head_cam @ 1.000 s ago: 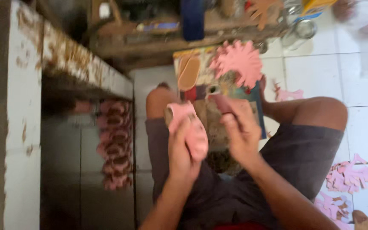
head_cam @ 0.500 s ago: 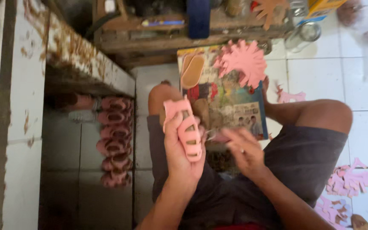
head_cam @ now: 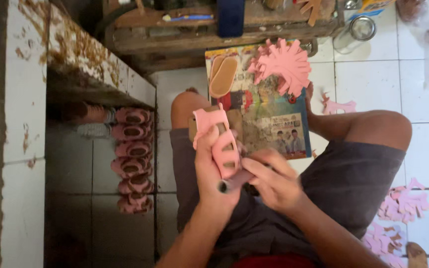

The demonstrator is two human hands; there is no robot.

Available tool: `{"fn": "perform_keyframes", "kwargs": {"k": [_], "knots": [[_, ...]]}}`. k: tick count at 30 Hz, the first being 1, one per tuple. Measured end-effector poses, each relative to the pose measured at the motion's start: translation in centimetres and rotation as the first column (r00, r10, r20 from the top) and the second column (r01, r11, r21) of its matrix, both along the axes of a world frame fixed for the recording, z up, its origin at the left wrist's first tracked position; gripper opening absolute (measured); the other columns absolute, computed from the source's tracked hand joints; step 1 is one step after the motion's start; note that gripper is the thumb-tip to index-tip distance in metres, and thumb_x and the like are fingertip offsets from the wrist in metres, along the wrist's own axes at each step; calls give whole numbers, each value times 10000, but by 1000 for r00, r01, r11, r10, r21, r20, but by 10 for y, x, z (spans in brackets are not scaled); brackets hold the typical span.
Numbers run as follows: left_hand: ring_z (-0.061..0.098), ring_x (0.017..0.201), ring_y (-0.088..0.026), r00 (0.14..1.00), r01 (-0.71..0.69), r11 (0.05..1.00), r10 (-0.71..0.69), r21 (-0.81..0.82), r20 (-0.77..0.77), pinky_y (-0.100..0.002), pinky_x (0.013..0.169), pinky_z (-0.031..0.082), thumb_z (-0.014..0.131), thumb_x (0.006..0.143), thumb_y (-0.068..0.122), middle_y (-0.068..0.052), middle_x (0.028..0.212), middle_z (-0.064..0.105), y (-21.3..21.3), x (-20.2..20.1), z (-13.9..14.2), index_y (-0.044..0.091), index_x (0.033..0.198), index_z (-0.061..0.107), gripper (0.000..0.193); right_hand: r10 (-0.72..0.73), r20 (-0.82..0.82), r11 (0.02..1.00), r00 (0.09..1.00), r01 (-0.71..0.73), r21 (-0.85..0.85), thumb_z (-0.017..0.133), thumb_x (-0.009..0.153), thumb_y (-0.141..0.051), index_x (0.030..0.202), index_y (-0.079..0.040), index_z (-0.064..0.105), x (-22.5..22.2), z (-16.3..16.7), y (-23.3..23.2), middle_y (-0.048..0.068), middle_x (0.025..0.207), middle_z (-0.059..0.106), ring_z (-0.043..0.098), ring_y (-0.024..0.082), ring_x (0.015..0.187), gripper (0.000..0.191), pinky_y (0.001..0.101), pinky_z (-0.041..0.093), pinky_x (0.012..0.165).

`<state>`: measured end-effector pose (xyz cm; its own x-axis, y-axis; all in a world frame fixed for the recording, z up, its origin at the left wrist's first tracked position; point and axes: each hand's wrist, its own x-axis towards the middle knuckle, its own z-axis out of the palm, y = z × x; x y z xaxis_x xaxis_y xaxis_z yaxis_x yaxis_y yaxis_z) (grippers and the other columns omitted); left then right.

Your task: The person assembles pink foam sandals while sitting on the floor. They press a strapped upper onto a wooden last, punch holes in the straps with a punch tool, fit the upper onto a sole, and briefly heat a tool over a small gas burner before working the sandal on the last.

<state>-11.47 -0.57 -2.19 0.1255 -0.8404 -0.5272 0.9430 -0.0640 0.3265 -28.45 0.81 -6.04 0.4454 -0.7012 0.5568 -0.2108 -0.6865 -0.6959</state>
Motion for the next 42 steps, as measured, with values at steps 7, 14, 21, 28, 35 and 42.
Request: {"fn": "perform_keyframes", "kwargs": {"k": [7,14,21,28,35,42], "knots": [[658,725,-191,996,-72,940,49,-333,-76,-401,814,617,580,1097,146,-59,925,625,7,32,-3,92,1320,475,252,-271,-45,930,962,273,245,565,1067,-64,1353,26,630,-10,-36,-8,103,1060,687,651,207,901,306,315,527,794],[742,844,-257,913,-10,999,24,-38,407,-405,642,628,606,997,232,-159,1123,658,-11,53,-25,130,1455,381,521,-121,-58,943,991,133,306,642,985,-26,1355,15,639,22,-37,-12,104,980,655,609,190,822,372,304,511,710],[729,795,-262,890,-50,999,44,2,454,-395,575,622,643,980,197,-163,1120,660,-19,54,-39,129,1508,356,605,34,-92,999,995,-34,-3,678,951,6,1318,-8,632,43,-40,-28,158,1070,642,628,302,927,370,374,518,787],[726,812,-263,889,-26,1000,26,-5,457,-391,608,633,636,979,195,-177,1116,654,-16,52,-42,146,1526,333,628,-18,-86,997,996,25,76,658,952,-11,1330,-4,621,35,-56,-14,181,1100,644,659,308,935,381,361,548,785],[716,822,-260,899,-12,997,44,-77,436,-389,615,624,635,1001,186,-192,1116,646,-18,54,-43,131,1545,328,627,-64,-167,950,984,111,290,659,972,-9,1320,-2,662,27,-50,-29,151,1036,677,678,265,847,348,344,547,717],[724,810,-269,905,-21,1000,23,-8,424,-407,602,627,645,978,184,-190,1103,658,-17,49,-41,135,1526,340,630,57,-98,998,994,-56,10,654,1008,-93,1313,-18,641,41,-48,-22,169,1067,637,637,302,908,314,373,526,779]]}}
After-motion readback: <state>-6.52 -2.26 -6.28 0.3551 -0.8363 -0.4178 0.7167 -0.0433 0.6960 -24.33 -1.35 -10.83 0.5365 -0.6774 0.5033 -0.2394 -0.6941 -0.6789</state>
